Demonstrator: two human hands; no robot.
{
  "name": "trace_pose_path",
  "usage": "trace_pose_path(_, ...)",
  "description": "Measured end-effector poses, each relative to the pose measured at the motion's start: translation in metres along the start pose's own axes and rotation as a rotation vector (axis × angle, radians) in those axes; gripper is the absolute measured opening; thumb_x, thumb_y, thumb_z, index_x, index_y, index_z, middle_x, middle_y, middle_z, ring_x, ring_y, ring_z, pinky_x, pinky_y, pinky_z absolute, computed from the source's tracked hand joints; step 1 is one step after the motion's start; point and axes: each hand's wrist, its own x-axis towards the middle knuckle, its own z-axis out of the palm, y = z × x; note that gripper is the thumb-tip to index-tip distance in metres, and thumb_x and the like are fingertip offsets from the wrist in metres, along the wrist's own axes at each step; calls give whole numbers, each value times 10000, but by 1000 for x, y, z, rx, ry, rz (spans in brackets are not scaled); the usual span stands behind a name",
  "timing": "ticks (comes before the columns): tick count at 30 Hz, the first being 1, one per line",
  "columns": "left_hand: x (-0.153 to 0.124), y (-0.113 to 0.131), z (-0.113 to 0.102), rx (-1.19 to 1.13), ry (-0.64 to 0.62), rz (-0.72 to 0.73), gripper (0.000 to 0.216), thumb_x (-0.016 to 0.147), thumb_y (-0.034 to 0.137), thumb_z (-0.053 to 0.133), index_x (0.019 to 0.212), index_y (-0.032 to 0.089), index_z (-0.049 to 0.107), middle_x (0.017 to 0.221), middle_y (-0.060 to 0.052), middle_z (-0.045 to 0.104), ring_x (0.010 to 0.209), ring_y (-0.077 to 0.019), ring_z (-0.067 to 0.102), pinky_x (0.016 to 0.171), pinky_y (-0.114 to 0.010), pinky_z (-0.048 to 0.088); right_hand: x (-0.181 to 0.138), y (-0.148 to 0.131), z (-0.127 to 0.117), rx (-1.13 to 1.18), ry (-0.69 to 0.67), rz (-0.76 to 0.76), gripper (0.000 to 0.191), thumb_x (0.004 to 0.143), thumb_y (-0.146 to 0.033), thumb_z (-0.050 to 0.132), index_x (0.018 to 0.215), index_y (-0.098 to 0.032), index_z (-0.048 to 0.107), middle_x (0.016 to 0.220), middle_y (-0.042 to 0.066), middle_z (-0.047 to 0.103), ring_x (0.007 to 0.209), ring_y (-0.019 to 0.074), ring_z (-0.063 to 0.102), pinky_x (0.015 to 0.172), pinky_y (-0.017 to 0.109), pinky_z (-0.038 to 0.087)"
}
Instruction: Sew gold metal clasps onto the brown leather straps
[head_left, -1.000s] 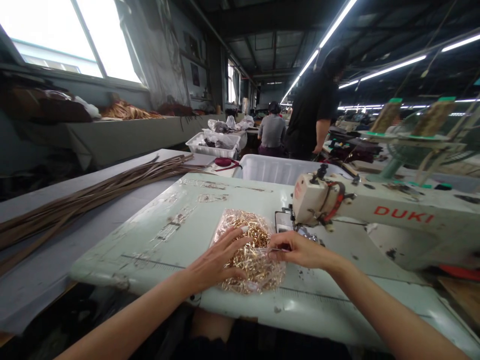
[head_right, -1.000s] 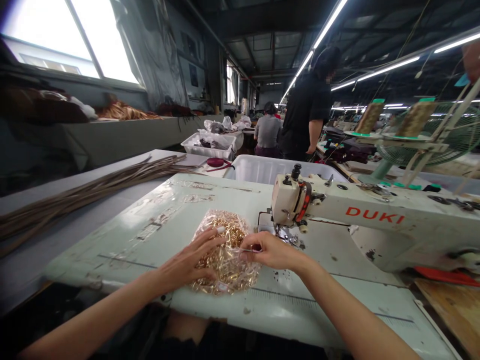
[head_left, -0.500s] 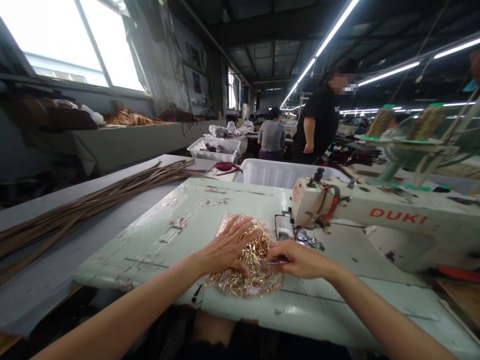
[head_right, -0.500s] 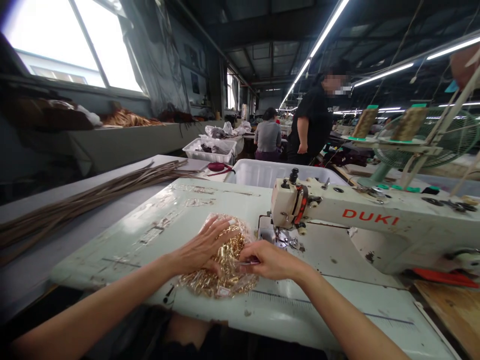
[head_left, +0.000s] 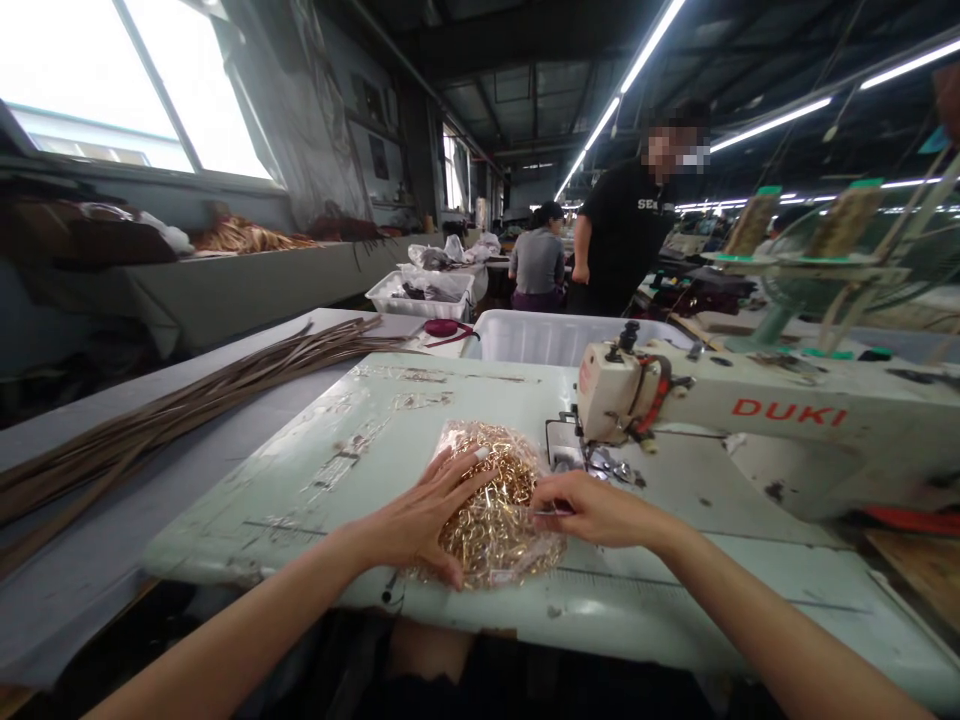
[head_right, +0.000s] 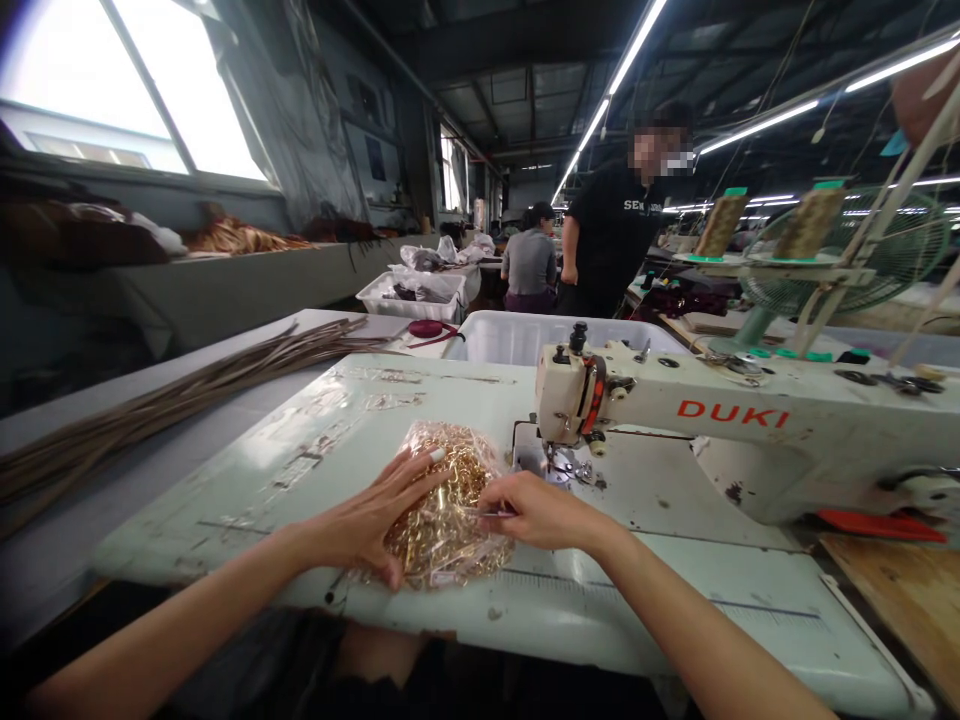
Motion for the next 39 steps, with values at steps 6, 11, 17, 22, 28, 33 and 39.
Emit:
trace_pose_path(6, 2, 7, -1, 61, -1, 28, 930, 775, 617, 527, 1455, 231, 23, 1523, -110, 51, 1381, -304, 23, 1107, -503, 36, -1, 1, 1, -23, 18, -5, 177, 887, -308, 505, 840, -169, 603, 785, 8, 598, 695, 121, 511, 638, 225, 371)
trace_pose_path(11, 11, 5, -4, 127, 23, 14, 708, 908, 498, 392, 1453, 229, 28, 1523, -101, 68, 1386, -261, 22, 1111, -487, 35, 0, 1, 2, -50, 23, -33, 167, 882, -289, 511, 801, -164, 585, 752, -6, 571, 679, 110, 494, 620, 216, 357)
trace_pose_path(17, 31, -1, -8, 206, 87, 38, 738, 860, 578, 416, 1445, 244, 116, 1515, -107, 120, 1383, -288, 49, 1095, -535, -6, -2, -3, 3, -64, 36, -50, 158, 876, -277, 519, 783, -161, 573, 752, -6, 566, 673, 107, 486, 614, 214, 349)
trace_pose_path(22, 31, -4, -3, 194, 138, 5, 794, 823, 615, 407, 1447, 232, 99, 1510, -127, 133, 1383, -281, 62, 1105, -516, 38, -3, -4, 2, -68, 47, -34, 166, 881, -289, 512, 797, -163, 581, 759, -4, 569, 682, 108, 490, 618, 213, 346)
trace_pose_path(28, 46, -5, 5, 130, 287, -79, 812, 782, 649, 408, 1427, 203, 199, 1465, -150, 250, 1377, -275, 115, 1110, -517, 20, 0, 0, 5, -40, 44, -24, 201, 880, -315, 514, 774, -158, 582, 741, -9, 572, 665, 107, 489, 597, 211, 339)
trace_pose_path(33, 78, 4, 5, -150, 406, -69, 601, 870, 583, 364, 1356, 230, 362, 1408, -105, 368, 1342, -253, 237, 1118, -491, 74, 0, 0, 8, -18, 67, 7, 187, 879, -300, 513, 769, -163, 577, 744, -15, 577, 664, 107, 490, 602, 215, 339)
trace_pose_path(39, 75, -8, -24, -416, 683, -289, 428, 973, 406, 191, 1233, 216, 472, 1244, -77, 513, 1138, -191, 494, 944, -365, 420, -1, -2, 7, 10, 57, 38, 177, 871, -300, 524, 769, -171, 588, 713, -29, 567, 628, 93, 469, 577, 209, 327)
